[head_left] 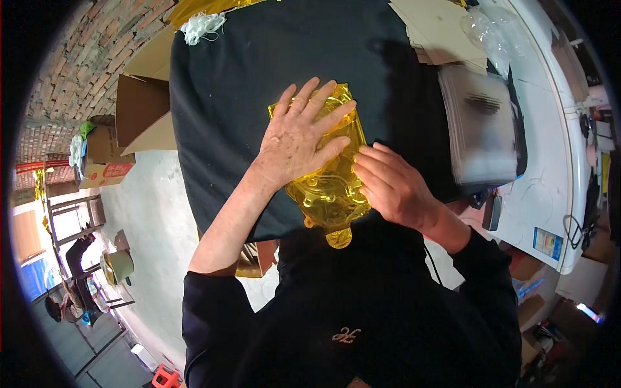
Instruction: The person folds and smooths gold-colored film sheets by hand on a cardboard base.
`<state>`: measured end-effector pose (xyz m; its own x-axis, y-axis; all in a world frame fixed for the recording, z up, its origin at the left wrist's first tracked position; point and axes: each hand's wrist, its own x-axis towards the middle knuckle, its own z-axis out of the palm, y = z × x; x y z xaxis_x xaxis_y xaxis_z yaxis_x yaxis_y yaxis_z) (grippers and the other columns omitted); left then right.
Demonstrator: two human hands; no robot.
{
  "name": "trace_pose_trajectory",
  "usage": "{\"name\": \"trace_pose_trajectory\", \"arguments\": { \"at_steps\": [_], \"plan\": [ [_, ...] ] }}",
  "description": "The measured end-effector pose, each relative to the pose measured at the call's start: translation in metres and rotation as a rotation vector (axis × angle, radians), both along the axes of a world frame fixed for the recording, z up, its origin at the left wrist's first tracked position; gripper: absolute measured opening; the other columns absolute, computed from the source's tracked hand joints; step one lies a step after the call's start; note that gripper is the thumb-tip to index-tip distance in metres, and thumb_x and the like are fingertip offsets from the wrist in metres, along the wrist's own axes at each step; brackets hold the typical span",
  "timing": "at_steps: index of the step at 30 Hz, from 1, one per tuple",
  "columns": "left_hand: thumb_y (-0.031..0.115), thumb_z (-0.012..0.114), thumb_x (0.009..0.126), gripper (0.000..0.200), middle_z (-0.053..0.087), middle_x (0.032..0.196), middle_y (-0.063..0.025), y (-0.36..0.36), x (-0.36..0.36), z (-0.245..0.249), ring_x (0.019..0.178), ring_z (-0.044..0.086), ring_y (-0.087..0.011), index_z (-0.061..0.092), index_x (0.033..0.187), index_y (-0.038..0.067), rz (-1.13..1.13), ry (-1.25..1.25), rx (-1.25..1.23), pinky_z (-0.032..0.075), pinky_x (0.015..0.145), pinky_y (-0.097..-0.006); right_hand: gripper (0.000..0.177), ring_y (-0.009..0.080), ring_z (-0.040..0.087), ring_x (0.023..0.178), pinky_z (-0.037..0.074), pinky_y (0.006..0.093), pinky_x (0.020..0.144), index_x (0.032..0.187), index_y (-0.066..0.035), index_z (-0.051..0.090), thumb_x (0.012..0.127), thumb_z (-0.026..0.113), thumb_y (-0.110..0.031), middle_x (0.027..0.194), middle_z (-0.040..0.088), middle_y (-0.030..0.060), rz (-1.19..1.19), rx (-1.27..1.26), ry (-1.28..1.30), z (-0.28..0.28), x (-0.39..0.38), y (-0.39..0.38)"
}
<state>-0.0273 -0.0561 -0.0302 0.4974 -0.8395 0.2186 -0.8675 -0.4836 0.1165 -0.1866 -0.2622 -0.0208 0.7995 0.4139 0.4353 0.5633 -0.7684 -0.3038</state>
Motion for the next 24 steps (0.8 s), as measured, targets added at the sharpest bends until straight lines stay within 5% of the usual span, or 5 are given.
{"name": "trace_pose_trajectory", "arguments": {
  "at_steps": [7, 11, 15, 19, 24],
  "plan": [
    [0.065, 0.042, 0.108, 0.061, 0.038, 0.172, -0.0092, 0.000, 0.000, 0.002, 0.160, 0.031, -0.0337, 0.050, 0.161, 0.036, 0.000, 0.000, 0.011, 0.018, 0.134, -0.0552, 0.029, 0.0317, 0.067, 0.107, 0.058, 0.0429, 0.095, 0.111, 0.002, 0.071, 0.085, 0.080, -0.007, 0.117, 0.067, 0.0136, 0.071, 0.155, -0.005, 0.004, -0.006, -0.005],
    [0.064, 0.043, 0.108, 0.061, 0.039, 0.172, -0.0092, 0.000, -0.001, 0.001, 0.160, 0.031, -0.0336, 0.051, 0.161, 0.036, -0.002, 0.012, -0.008, 0.019, 0.133, -0.0550, 0.032, 0.0295, 0.066, 0.103, 0.057, 0.0411, 0.092, 0.107, 0.001, 0.070, 0.076, 0.081, -0.002, 0.112, 0.068, 0.0111, -0.073, 0.040, -0.114, 0.001, 0.028, 0.001],
    [0.061, 0.045, 0.108, 0.060, 0.038, 0.172, -0.0090, 0.000, 0.000, 0.003, 0.160, 0.032, -0.0334, 0.051, 0.161, 0.035, -0.001, 0.008, -0.006, 0.019, 0.133, -0.0549, 0.032, 0.0317, 0.066, 0.108, 0.057, 0.0452, 0.096, 0.109, 0.003, 0.070, 0.079, 0.076, 0.001, 0.114, 0.066, 0.0131, 0.002, 0.012, 0.057, 0.002, 0.011, 0.001],
    [0.058, 0.049, 0.106, 0.061, 0.037, 0.173, -0.0092, 0.001, 0.000, 0.003, 0.160, 0.032, -0.0326, 0.049, 0.162, 0.035, -0.011, 0.018, -0.009, 0.020, 0.133, -0.0549, 0.028, 0.0319, 0.066, 0.106, 0.058, 0.0443, 0.093, 0.108, 0.003, 0.070, 0.081, 0.075, 0.002, 0.111, 0.067, 0.0126, -0.008, 0.069, -0.135, 0.013, 0.034, 0.011],
    [0.051, 0.064, 0.097, 0.072, 0.046, 0.166, -0.0121, 0.001, 0.001, 0.000, 0.156, 0.039, -0.0356, 0.049, 0.161, 0.021, -0.016, 0.017, -0.106, 0.026, 0.130, -0.0574, 0.029, 0.0331, 0.067, 0.106, 0.059, 0.0415, 0.091, 0.111, 0.004, 0.070, 0.083, 0.073, 0.005, 0.114, 0.067, 0.0144, -0.003, 0.266, 0.005, -0.002, 0.059, 0.020]
  ]
}}
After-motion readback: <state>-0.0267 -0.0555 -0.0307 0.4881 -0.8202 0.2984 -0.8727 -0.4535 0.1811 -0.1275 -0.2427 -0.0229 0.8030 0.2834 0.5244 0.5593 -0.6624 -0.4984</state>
